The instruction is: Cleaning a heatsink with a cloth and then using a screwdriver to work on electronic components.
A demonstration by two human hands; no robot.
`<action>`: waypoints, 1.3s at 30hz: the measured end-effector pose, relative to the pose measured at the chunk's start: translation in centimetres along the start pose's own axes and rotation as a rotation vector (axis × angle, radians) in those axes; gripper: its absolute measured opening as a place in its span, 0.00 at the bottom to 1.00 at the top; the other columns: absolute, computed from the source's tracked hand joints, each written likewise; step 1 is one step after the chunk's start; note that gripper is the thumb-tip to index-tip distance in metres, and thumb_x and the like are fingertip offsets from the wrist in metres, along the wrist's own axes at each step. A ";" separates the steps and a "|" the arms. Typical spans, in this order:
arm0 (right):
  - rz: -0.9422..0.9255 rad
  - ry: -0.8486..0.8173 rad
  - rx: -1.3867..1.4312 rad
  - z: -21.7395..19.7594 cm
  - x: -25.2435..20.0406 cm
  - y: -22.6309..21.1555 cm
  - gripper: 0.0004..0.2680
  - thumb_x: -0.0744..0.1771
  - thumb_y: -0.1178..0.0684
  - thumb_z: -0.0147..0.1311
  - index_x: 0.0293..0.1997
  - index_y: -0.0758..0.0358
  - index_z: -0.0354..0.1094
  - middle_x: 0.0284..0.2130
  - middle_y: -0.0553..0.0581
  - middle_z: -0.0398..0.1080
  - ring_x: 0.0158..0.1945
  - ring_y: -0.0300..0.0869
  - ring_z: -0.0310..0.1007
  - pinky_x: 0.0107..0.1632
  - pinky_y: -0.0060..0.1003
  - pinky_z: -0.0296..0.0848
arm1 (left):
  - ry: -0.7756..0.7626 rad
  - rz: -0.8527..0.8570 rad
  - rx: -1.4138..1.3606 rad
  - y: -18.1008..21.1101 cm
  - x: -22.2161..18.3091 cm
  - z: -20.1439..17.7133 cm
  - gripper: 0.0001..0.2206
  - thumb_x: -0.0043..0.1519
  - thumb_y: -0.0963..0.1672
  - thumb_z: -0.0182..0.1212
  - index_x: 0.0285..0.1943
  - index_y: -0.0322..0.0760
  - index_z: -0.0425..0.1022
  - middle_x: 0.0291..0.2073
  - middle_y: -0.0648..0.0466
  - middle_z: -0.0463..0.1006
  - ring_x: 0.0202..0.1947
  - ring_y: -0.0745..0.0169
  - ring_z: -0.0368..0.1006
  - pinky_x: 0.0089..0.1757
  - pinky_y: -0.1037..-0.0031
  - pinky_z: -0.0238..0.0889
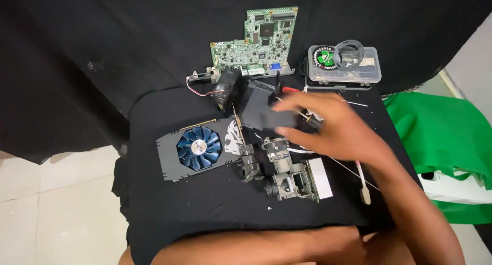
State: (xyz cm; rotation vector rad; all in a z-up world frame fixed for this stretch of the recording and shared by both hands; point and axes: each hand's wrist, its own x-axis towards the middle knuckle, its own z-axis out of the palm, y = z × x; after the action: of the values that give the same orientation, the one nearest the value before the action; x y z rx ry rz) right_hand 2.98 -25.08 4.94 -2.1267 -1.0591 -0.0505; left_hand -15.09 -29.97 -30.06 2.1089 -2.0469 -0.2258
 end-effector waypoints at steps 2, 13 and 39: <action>0.115 0.053 -0.009 -0.8 -3.1 0.2 0.11 0.65 0.55 0.63 0.52 0.57 0.75 0.48 0.51 0.80 0.52 0.40 0.81 0.55 0.35 0.74 | 0.261 0.039 -0.260 -0.9 -1.4 -1.8 0.08 0.54 0.38 0.59 0.23 0.29 0.80 0.20 0.40 0.79 0.24 0.38 0.77 0.29 0.53 0.65; 0.385 0.102 -0.143 3.0 -11.2 -0.5 0.11 0.60 0.48 0.71 0.38 0.56 0.74 0.27 0.47 0.72 0.30 0.39 0.72 0.39 0.36 0.70 | 0.474 0.144 -0.056 -0.4 -2.8 -4.7 0.02 0.55 0.39 0.61 0.31 0.33 0.78 0.21 0.45 0.79 0.28 0.37 0.77 0.36 0.50 0.66; 0.228 -0.246 -0.467 5.4 -11.8 -0.5 0.35 0.59 0.32 0.70 0.67 0.61 0.62 0.50 0.62 0.66 0.56 0.57 0.66 0.58 0.52 0.68 | 0.121 0.030 -0.528 -0.2 -0.9 -0.5 0.15 0.66 0.37 0.45 0.36 0.38 0.81 0.36 0.54 0.84 0.34 0.64 0.78 0.42 0.70 0.69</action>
State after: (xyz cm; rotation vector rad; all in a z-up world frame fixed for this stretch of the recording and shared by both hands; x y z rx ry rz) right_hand -6.63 -29.45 -2.67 -2.7224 -1.0052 0.0842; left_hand -14.83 -29.03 -29.60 1.7203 -1.7096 -0.5511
